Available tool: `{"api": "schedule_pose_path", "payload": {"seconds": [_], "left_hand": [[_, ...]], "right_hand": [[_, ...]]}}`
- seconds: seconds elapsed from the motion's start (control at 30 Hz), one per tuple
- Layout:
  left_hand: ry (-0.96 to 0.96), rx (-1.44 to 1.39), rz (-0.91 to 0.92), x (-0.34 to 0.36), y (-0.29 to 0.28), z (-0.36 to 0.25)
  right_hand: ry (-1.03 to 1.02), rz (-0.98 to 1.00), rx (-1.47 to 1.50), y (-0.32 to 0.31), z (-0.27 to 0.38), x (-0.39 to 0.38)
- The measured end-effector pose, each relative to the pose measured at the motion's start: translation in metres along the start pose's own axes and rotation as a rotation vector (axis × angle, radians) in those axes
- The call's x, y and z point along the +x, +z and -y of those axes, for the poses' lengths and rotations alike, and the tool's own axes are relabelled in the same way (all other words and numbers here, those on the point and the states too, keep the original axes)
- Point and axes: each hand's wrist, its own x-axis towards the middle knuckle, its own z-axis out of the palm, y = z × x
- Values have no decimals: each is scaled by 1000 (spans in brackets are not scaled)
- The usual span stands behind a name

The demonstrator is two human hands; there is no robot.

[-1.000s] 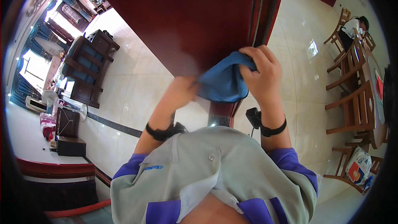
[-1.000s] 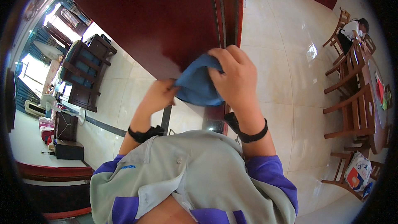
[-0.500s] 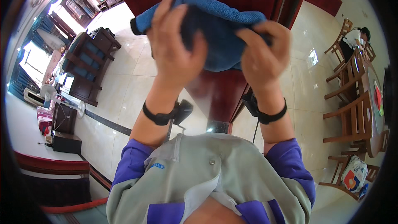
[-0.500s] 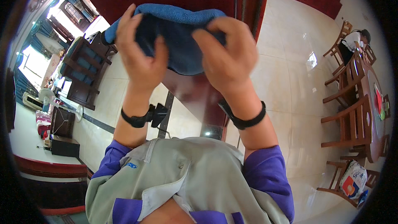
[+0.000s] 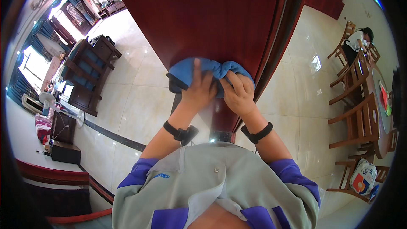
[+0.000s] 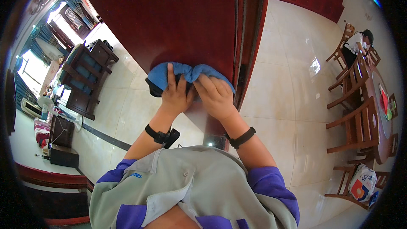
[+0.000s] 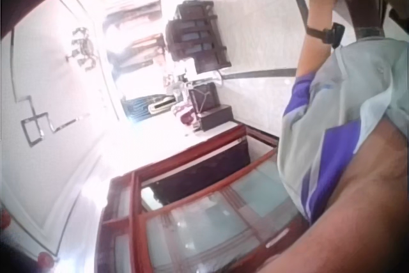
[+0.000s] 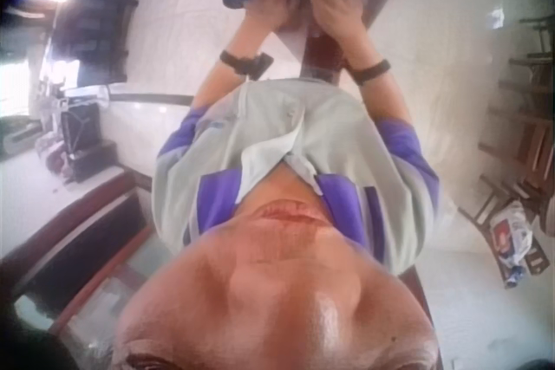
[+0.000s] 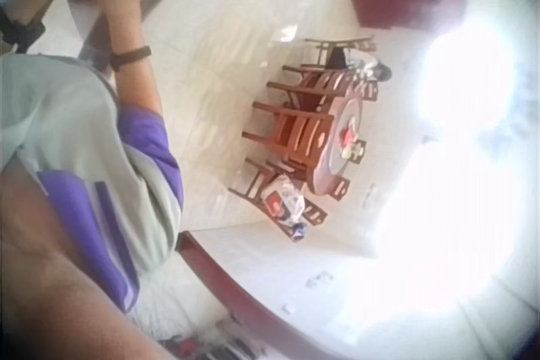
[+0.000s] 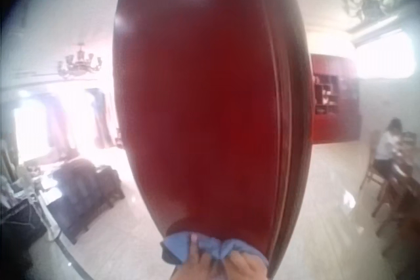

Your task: The person wipes a red wooden cabinet with frosted glass doors using a blue cloth. They clean the glass panels, wooden frame, and interior shelves, moving the cloth across different surfaces in a systematic manner.

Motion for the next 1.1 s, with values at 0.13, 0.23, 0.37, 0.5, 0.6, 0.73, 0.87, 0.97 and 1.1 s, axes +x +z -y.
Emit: {"api": "schedule_pose_path", "payload": {"seconds": [0.13, 0.23, 0.37, 0.5, 0.6, 0.73, 0.87, 0.97, 1.1], "left_hand": [[-66, -60, -8, 64, -38, -2], [-7, 113, -192, 115, -58, 4], [-12, 106, -279, 127, -43, 5], [-23, -4, -154, 59, 7, 10], [200, 220, -107, -5, 42, 27], [233, 228, -83, -55, 55, 34], [279, 162, -52, -32, 22, 36], [216, 107, -1, 16, -16, 32], [41, 46, -51, 89, -48, 25]], "right_hand": [[-18, -57, 9, -8, -10, 52], [72, -191, -45, -10, -14, 96], [178, -198, -83, -5, -6, 101], [196, -164, -141, 14, 13, 43], [167, -56, -110, 28, 25, -11], [112, 62, 7, 34, 30, -55], [55, 107, 84, 24, 21, -47], [31, 120, 102, 10, 13, -10], [65, -8, 15, 1, 2, 62]]}}
